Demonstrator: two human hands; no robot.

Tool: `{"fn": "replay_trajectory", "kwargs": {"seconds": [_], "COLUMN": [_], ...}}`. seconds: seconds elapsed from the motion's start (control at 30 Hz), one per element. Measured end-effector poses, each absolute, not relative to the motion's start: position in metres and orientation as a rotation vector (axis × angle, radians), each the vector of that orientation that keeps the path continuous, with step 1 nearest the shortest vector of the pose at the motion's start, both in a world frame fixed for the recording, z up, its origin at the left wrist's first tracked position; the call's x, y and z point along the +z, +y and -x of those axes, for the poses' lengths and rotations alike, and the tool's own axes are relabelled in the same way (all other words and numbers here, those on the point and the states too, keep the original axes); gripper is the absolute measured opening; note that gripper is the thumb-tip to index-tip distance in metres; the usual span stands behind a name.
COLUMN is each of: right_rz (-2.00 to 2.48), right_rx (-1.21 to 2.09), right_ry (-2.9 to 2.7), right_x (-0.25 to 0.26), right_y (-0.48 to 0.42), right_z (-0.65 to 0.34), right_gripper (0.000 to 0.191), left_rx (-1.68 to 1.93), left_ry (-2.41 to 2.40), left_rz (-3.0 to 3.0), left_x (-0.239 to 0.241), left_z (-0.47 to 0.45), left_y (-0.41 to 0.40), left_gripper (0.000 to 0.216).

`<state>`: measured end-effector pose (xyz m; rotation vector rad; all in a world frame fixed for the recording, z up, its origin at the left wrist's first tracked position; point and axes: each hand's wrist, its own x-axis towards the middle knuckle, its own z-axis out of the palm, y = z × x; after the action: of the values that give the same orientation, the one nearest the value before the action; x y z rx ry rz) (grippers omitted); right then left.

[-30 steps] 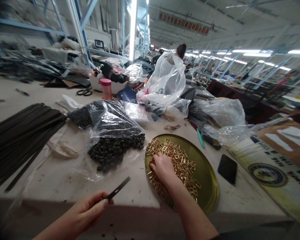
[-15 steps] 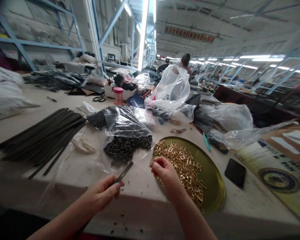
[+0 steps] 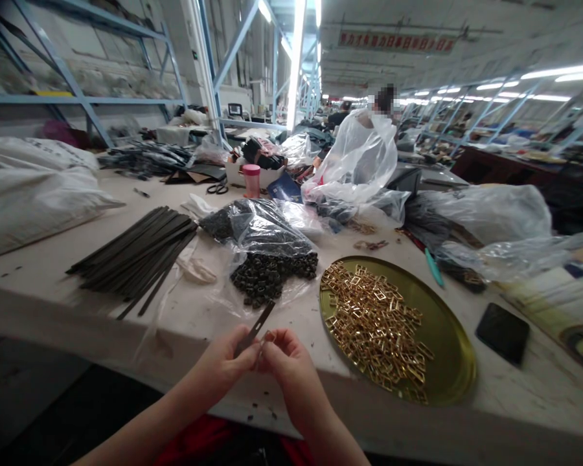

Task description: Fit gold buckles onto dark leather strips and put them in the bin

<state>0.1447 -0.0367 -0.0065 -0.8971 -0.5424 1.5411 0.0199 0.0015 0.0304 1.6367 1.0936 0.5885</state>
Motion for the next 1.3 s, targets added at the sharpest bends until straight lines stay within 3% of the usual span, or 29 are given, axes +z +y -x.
{"fn": "replay_trajectory", "kwargs": {"seconds": [0.53, 0.83, 1.3], "right_rz": [1.075, 1.116, 1.171], "right_rx": [1.499, 1.627, 1.382], "right_ry": [-0.592, -0.812, -0.762], "right_x": [-0.016, -0.015, -0.021], "right_y": [-0.029, -0.031, -0.039], "right_z": [-0.159, -0.153, -0.142], "right_gripper": [0.028, 0.032, 0.029], "left_rx": [0.386, 0.393, 0.478], "left_ry": [1.083, 0.987, 1.022], "left_rz": [-1.369, -1.252, -1.448], "left_x": [0.030, 0.023, 0.022], "left_z": [-0.018, -0.014, -0.010], "left_y": [0.017, 0.023, 0.013], "left_gripper": [0.021, 0.035, 0.021]}}
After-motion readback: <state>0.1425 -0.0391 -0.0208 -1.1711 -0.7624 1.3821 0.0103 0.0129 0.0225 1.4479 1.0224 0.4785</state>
